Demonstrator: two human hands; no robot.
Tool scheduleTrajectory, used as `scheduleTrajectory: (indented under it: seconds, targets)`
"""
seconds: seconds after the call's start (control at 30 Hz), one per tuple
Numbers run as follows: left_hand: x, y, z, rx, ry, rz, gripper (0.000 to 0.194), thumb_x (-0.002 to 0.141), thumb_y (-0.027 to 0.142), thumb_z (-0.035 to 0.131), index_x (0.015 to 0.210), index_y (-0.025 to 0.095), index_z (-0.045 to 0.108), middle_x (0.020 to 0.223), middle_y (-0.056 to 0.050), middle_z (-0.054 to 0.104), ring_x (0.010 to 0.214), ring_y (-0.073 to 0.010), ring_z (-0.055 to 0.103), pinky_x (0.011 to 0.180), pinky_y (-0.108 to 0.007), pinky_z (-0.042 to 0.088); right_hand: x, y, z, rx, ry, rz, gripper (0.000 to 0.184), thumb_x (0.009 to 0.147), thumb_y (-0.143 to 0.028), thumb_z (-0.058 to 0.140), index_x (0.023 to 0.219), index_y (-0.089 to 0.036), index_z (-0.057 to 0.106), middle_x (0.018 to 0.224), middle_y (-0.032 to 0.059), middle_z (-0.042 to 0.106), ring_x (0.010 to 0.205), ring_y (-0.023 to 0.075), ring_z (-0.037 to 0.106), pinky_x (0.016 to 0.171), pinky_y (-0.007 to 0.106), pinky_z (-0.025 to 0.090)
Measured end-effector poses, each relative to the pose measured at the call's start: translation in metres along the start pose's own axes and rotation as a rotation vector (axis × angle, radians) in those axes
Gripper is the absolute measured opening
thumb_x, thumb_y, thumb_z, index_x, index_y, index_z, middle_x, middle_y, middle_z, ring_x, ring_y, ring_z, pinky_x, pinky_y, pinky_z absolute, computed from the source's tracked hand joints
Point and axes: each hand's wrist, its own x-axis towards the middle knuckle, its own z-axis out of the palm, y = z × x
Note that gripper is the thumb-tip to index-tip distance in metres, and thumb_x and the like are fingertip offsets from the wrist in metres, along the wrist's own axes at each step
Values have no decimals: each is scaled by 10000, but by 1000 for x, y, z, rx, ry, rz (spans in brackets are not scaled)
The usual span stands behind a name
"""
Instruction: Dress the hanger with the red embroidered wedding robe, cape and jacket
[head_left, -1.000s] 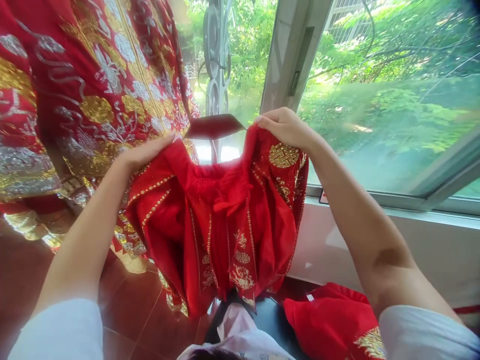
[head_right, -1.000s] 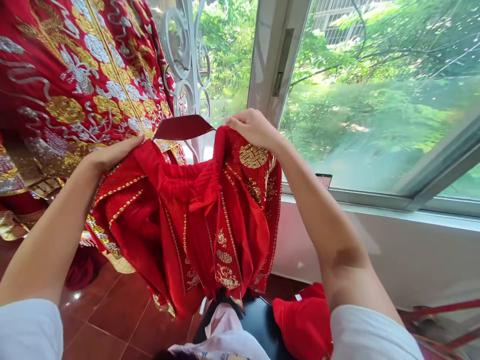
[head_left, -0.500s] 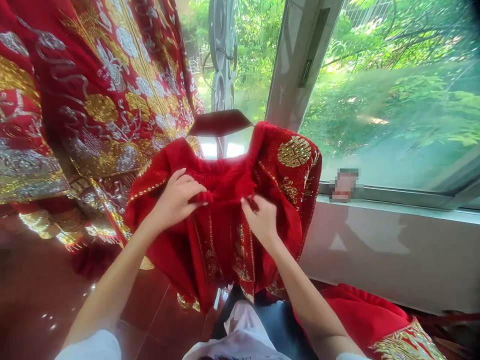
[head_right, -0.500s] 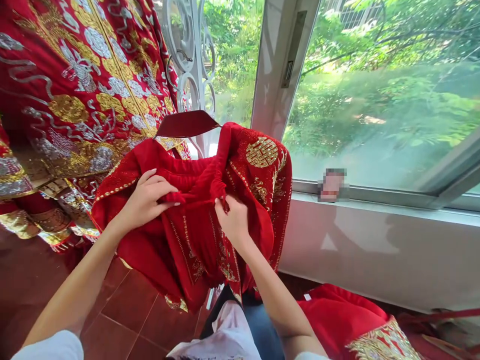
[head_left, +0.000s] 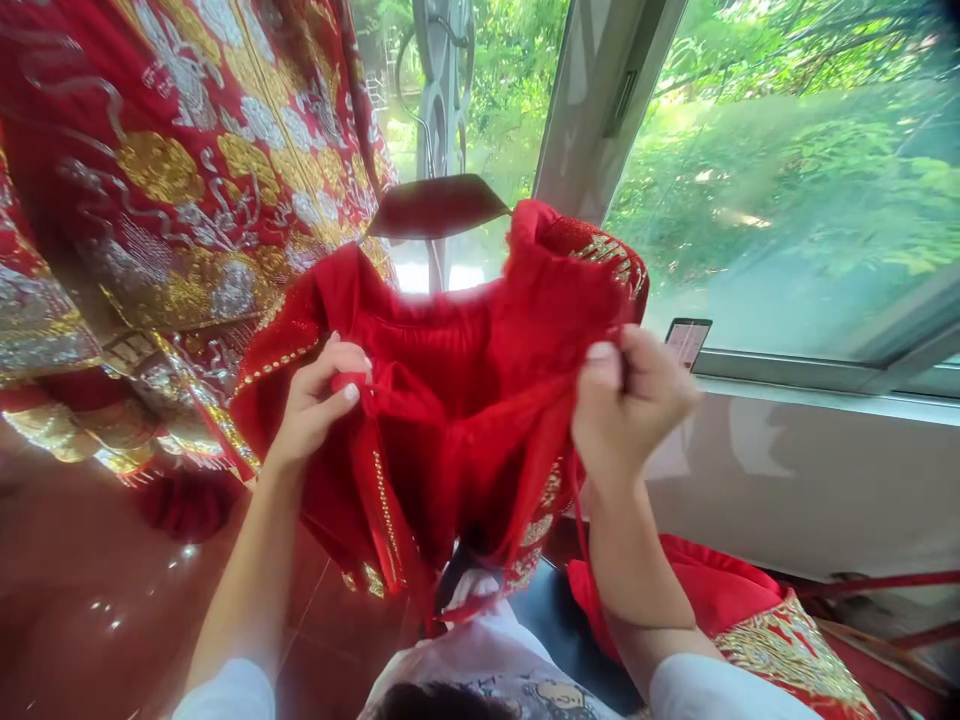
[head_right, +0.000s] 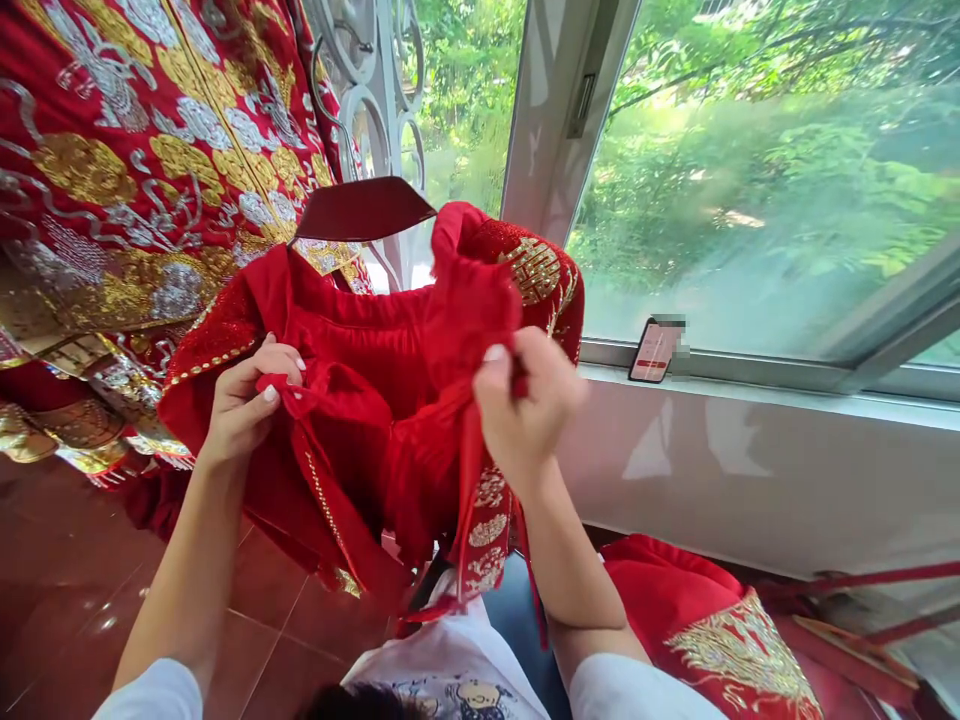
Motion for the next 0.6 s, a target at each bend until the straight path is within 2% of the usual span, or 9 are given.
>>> scheduleTrajectory:
  seconds: [0.07, 0.17, 0.27, 0.37, 0.43, 0.5, 0.53, 0.57, 0.6]
  targets:
    - [-3, 1, 7, -35, 46, 24, 236, 841, 452, 593, 774, 226, 611, 766, -13, 602, 856, -191, 593, 1163, -479, 197, -12, -2, 12, 2, -199, -61, 253, 787, -133, 528, 588, -195, 384, 531, -55, 374, 479, 79, 342, 476, 230, 266]
    - [-7, 0, 14, -24, 91, 40, 268, 853, 478, 572, 753, 230, 594, 738, -3, 596, 825, -184, 590, 1155, -474, 219, -42, -4, 31, -43, -308, -28, 268, 838, -168, 547, 607, -192, 413, 540, -47, 431, 486, 85, 382, 485, 232, 303]
    - [-7, 6, 14, 50, 60, 22, 275, 863, 473, 570, 756, 221, 589, 759, -1, 607, 816, -173, 597, 1155, -470, 232, -72, -7, 40, -102, -197, 16, 63, 860, -234, 583, 883, -178, 564, 798, 44, 612, 722, 157, 565, 629, 271, 451]
    - [1, 31, 6, 140, -75, 24, 266, 897, 462, 530, 853, 216, 621, 842, -15, 650, 857, -172, 622, 1144, -470, 285, -80, -16, 39, -107, -13, -66, 444, 817, -194, 614, 1240, -197, 477, 1122, 136, 581, 1057, 246, 564, 793, 367, 504]
    - [13, 54, -3, 241, -40, 71, 248, 921, 442, 497, 958, 238, 634, 938, -20, 671, 929, -177, 627, 1120, -443, 345, -67, -21, 37, -97, 13, -114, 479, 821, -171, 573, 1279, -230, 445, 1132, 131, 568, 1092, 260, 557, 848, 414, 496]
    - [28, 72, -15, 465, 66, 123, 212, 913, 378, 533, 1073, 275, 625, 1055, -15, 668, 1039, -190, 604, 1107, -414, 372, -38, -25, 39, -119, -54, -116, 386, 850, -187, 515, 1229, -255, 487, 1134, 121, 572, 1113, 280, 552, 925, 489, 448]
    - [36, 77, -21, 606, 75, 146, 253, 892, 336, 572, 1137, 291, 611, 1128, -16, 654, 1103, -204, 579, 1110, -416, 367, -20, -25, 44, -133, -117, -123, 331, 866, -196, 490, 1189, -263, 519, 1154, 115, 573, 1145, 292, 536, 962, 527, 410]
    - [45, 79, -26, 736, 24, 164, 335, 873, 292, 596, 1209, 298, 586, 1224, -26, 619, 1179, -226, 539, 1122, -431, 350, 0, -25, 51, -138, -202, -152, 289, 880, -198, 469, 1147, -272, 549, 1180, 101, 573, 1182, 299, 513, 993, 552, 371]
    - [53, 77, -31, 831, -83, 183, 416, 864, 249, 593, 1276, 297, 553, 1334, -43, 554, 1260, -252, 482, 1139, -460, 322, 19, -25, 60, -126, -299, -210, 263, 889, -193, 458, 1111, -279, 571, 1200, 79, 576, 1214, 293, 489, 1017, 560, 341]
